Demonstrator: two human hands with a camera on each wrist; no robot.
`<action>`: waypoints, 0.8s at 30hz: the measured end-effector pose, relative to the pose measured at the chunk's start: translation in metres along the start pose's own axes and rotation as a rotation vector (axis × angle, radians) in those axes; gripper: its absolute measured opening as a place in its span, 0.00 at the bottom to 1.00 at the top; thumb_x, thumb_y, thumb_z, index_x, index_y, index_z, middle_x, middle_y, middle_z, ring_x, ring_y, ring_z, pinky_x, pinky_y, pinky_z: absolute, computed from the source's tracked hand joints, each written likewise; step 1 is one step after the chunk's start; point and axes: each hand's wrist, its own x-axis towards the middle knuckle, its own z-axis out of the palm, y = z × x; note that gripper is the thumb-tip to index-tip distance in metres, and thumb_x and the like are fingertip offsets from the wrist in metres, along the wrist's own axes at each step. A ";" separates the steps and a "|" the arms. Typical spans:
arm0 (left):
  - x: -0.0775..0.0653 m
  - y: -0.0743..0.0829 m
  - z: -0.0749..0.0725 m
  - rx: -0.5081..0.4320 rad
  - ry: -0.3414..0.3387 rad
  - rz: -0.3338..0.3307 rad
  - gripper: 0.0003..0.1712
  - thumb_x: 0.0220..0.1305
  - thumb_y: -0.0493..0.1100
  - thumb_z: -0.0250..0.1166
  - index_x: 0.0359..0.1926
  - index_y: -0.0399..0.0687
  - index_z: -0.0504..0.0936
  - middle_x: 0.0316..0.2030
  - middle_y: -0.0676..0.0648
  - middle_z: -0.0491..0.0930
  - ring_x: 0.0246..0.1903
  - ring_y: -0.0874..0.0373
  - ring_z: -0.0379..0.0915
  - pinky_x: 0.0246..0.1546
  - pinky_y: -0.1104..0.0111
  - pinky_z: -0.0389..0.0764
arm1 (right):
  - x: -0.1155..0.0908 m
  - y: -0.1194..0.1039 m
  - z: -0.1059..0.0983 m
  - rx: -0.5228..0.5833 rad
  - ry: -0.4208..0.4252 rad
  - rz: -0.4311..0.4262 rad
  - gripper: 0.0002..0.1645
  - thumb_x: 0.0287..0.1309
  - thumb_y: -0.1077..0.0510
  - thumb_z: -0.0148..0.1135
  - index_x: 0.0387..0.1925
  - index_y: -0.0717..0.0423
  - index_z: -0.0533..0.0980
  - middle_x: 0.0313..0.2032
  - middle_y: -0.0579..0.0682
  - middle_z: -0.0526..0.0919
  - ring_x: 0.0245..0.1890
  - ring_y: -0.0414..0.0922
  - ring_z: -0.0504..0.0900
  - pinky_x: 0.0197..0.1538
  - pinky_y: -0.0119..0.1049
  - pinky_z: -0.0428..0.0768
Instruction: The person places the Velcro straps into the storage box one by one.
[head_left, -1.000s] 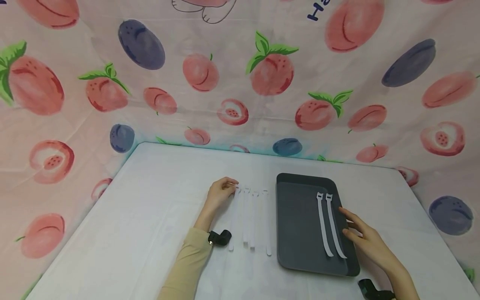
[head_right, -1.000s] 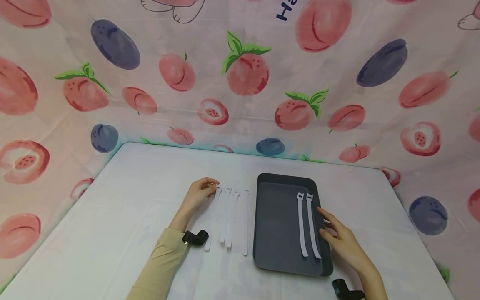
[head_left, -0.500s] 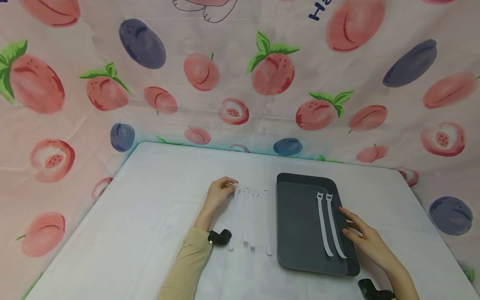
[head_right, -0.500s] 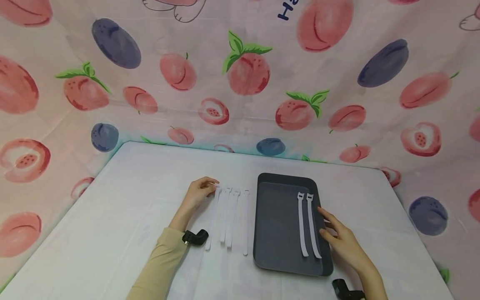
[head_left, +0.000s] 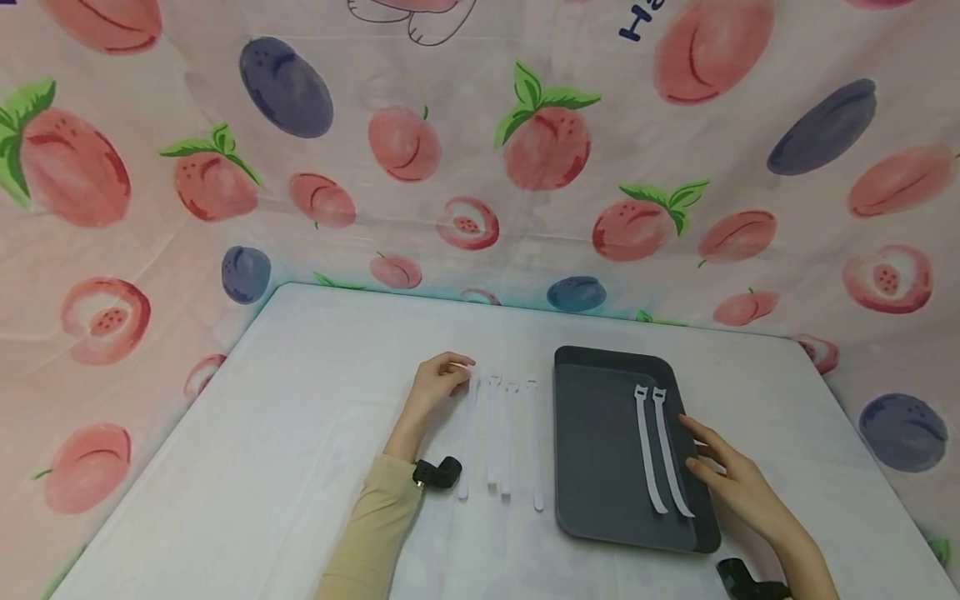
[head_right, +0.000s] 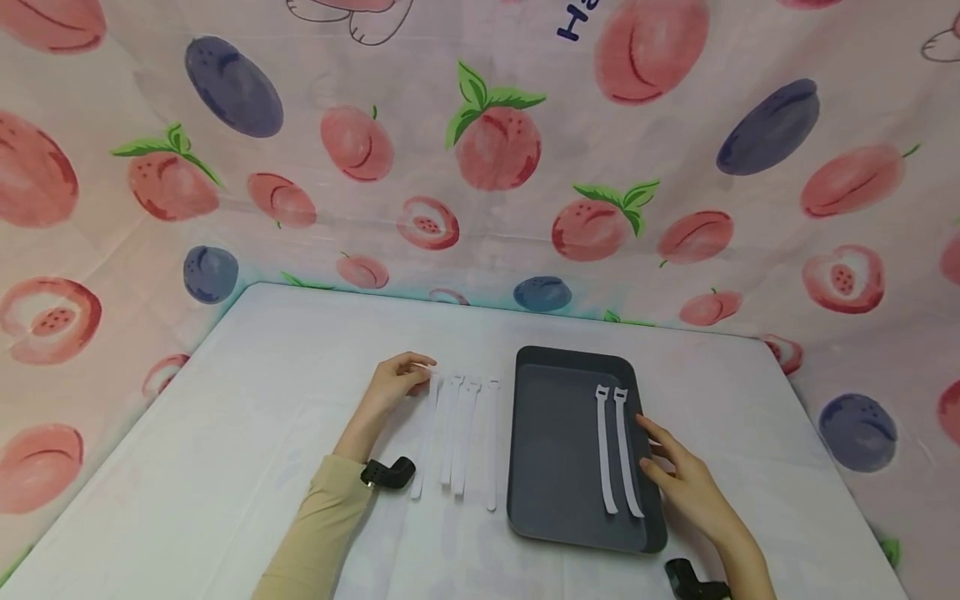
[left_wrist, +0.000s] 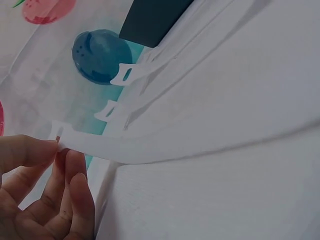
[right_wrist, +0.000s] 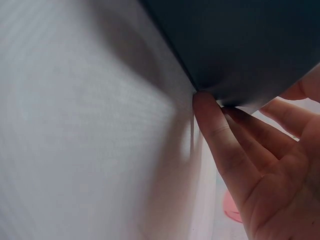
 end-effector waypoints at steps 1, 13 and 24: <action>0.000 0.001 0.000 -0.004 -0.002 -0.004 0.09 0.56 0.36 0.62 0.39 0.45 0.82 0.28 0.42 0.81 0.22 0.60 0.73 0.25 0.73 0.72 | 0.000 0.000 0.000 -0.007 0.002 0.002 0.35 0.64 0.49 0.49 0.69 0.45 0.51 0.66 0.62 0.57 0.57 0.66 0.67 0.48 0.64 0.71; -0.007 0.013 -0.005 -0.021 0.004 -0.047 0.09 0.57 0.39 0.62 0.40 0.50 0.82 0.30 0.48 0.79 0.28 0.55 0.78 0.27 0.70 0.75 | 0.001 0.000 0.000 -0.013 -0.005 0.005 0.35 0.64 0.50 0.50 0.69 0.44 0.51 0.67 0.61 0.57 0.58 0.67 0.67 0.48 0.65 0.69; -0.016 0.031 -0.010 -0.061 -0.064 0.009 0.12 0.58 0.38 0.60 0.44 0.46 0.80 0.34 0.41 0.79 0.38 0.43 0.78 0.43 0.55 0.77 | 0.001 0.000 -0.001 -0.022 -0.003 0.023 0.35 0.63 0.50 0.50 0.69 0.45 0.51 0.67 0.62 0.57 0.57 0.67 0.67 0.48 0.66 0.69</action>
